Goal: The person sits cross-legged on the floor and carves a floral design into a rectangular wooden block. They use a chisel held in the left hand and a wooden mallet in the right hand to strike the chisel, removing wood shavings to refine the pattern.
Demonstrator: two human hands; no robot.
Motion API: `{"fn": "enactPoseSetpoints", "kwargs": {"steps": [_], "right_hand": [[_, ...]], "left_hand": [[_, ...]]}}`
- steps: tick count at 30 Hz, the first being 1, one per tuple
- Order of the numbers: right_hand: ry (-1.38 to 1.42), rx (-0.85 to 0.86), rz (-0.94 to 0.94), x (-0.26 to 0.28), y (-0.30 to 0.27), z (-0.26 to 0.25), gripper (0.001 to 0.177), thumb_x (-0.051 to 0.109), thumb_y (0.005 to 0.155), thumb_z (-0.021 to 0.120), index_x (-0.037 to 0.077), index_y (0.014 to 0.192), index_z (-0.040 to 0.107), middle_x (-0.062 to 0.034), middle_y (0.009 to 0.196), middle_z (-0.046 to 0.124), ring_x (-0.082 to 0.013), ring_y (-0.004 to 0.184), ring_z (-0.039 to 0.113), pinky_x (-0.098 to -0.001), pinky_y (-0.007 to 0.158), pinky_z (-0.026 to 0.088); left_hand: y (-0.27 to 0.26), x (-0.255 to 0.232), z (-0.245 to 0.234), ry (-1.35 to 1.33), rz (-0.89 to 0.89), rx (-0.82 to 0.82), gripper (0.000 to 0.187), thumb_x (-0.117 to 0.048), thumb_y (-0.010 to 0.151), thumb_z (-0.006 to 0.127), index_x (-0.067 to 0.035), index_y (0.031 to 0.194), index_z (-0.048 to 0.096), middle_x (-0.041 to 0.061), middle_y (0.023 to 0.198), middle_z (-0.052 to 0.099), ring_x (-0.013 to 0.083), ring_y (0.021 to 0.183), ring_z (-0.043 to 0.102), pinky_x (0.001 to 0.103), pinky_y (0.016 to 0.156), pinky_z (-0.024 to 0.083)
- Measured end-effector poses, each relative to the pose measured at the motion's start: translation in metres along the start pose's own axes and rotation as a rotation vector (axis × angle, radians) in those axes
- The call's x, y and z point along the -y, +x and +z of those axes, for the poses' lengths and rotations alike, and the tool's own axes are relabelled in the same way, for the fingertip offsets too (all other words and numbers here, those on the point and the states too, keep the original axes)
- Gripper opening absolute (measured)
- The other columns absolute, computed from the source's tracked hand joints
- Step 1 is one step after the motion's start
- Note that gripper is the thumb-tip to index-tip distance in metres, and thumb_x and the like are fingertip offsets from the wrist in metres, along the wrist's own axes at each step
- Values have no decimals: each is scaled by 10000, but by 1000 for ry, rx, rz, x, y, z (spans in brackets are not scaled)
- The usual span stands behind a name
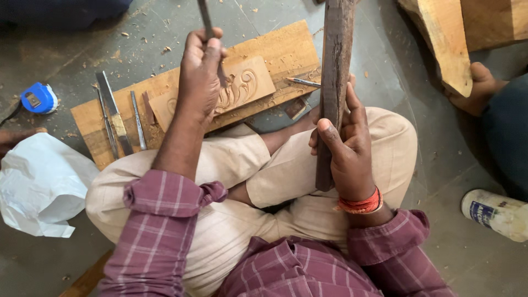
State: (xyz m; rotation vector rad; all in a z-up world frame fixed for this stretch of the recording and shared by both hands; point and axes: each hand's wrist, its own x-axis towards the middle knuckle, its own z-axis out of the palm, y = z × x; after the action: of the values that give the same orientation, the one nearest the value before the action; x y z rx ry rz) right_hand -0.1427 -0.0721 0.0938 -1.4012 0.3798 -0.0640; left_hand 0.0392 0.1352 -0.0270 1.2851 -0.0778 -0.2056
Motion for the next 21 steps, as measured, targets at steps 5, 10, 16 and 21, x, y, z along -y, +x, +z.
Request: {"fn": "enactPoseSetpoints", "kwargs": {"steps": [5,10,16,21], "right_hand": [[-31,2,8,-4,-1,-2,791,120,1039,603,67,1690,156,-58,1072,610,-108,807,613,-255,668,534],[-57,0,14,-8,-1,-1,805,100,1033,609,70,1695,153,-51,1044,606,-100,798,602,-252,671,530],[-184,66,-32,-4,3,5,917,51,946,734,66,1688,196,-47,1030,609,-94,810,595,-242,682,524],[-126,95,14,8,8,8,895,54,931,754,46,1678,259,-65,1008,605,-110,767,600,-252,646,524]], "left_hand": [[12,-13,11,112,-60,171,143,-88,1091,624,-48,1223,591,57,1049,757,122,1036,730,271,932,572],[19,-26,7,370,-77,295,267,-11,1007,606,-74,1262,556,23,1030,751,87,1000,736,249,818,589],[24,-24,-2,456,-12,309,291,2,1002,630,-80,1274,566,54,996,713,118,939,737,275,800,614],[27,-21,-1,582,76,322,283,-19,987,655,-72,1256,583,56,1005,745,151,945,763,321,806,609]]}}
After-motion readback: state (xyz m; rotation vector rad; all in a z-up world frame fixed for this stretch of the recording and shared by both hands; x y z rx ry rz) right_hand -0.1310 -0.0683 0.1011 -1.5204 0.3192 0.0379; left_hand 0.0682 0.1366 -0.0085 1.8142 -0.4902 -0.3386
